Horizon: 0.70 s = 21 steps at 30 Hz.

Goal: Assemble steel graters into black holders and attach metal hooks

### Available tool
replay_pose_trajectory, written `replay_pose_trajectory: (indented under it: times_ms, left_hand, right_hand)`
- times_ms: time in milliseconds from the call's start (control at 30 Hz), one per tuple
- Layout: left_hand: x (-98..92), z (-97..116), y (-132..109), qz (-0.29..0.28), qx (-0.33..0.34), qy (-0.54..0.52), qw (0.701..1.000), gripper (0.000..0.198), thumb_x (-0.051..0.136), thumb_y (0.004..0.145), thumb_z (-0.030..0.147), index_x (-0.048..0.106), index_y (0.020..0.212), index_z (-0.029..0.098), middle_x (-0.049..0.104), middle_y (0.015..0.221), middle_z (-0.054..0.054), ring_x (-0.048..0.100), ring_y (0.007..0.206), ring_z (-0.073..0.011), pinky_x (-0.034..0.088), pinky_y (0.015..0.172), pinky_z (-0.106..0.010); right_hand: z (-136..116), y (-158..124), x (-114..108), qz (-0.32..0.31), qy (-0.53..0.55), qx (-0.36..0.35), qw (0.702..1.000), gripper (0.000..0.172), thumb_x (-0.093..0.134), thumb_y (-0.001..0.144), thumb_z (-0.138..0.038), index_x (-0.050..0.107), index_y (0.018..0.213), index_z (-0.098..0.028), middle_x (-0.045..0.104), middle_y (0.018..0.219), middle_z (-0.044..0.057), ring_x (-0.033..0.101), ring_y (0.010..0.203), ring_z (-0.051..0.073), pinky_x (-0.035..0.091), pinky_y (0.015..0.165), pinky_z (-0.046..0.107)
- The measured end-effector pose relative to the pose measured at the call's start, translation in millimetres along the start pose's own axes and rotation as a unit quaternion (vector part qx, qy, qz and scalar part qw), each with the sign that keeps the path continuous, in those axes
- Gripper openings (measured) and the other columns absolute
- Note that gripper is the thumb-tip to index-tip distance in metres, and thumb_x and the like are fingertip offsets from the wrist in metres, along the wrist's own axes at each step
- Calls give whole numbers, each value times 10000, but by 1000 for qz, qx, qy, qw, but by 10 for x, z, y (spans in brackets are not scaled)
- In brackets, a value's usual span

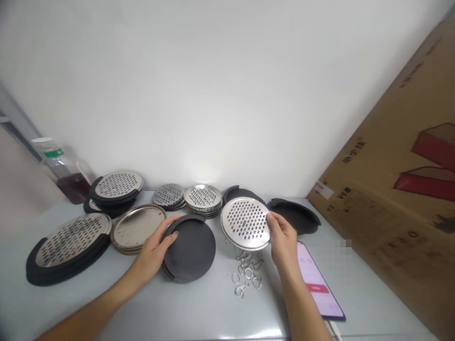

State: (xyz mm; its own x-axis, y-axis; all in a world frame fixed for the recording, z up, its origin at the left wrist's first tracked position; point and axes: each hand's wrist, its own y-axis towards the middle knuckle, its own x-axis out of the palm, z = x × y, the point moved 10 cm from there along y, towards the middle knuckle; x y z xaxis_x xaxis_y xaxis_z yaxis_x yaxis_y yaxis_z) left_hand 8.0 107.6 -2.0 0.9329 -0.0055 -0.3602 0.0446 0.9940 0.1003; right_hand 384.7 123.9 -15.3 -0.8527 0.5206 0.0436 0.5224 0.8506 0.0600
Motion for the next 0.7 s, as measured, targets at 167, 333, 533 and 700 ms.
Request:
replay_pose_trajectory:
  times_ms: [167,333,533,700]
  left_hand:
    - [188,-128,-33,-65,-38,49,996,397,434,910,267,520,1296,234,651,1233,-70,600,1161,-280,436,1033,-439]
    - [261,-264,-114,-168,-118,68,976,501,423,939,445,397,1411,277,669,1034,-80,661,588,-197,533,523,-315]
    - [175,-165,-174,-251,-102,111,956,765,666,799,543,383,1451,260,678,776,-8,541,448,-136,427,441,-232]
    - [159,-141,-176,-290,-54,77,952,894,824,642,402,432,1437,283,641,704,42,530,501,-147,380,446,-215]
  right_hand:
    - [107,-222,398,-154,27,106,982,401,754,673,-388,754,1012,-174,773,887,85,710,840,270,539,717,334]
    - [274,-481,644,-291,-61,157,942,411,672,779,-375,707,1152,-205,745,863,48,686,758,212,532,651,294]
    - [330,-671,772,-394,-108,169,897,536,641,830,-323,569,1357,-260,600,706,-41,516,468,96,406,420,209]
    - [138,-700,818,-444,-158,84,878,635,757,782,-420,572,1359,-230,683,1121,82,638,697,146,511,566,250]
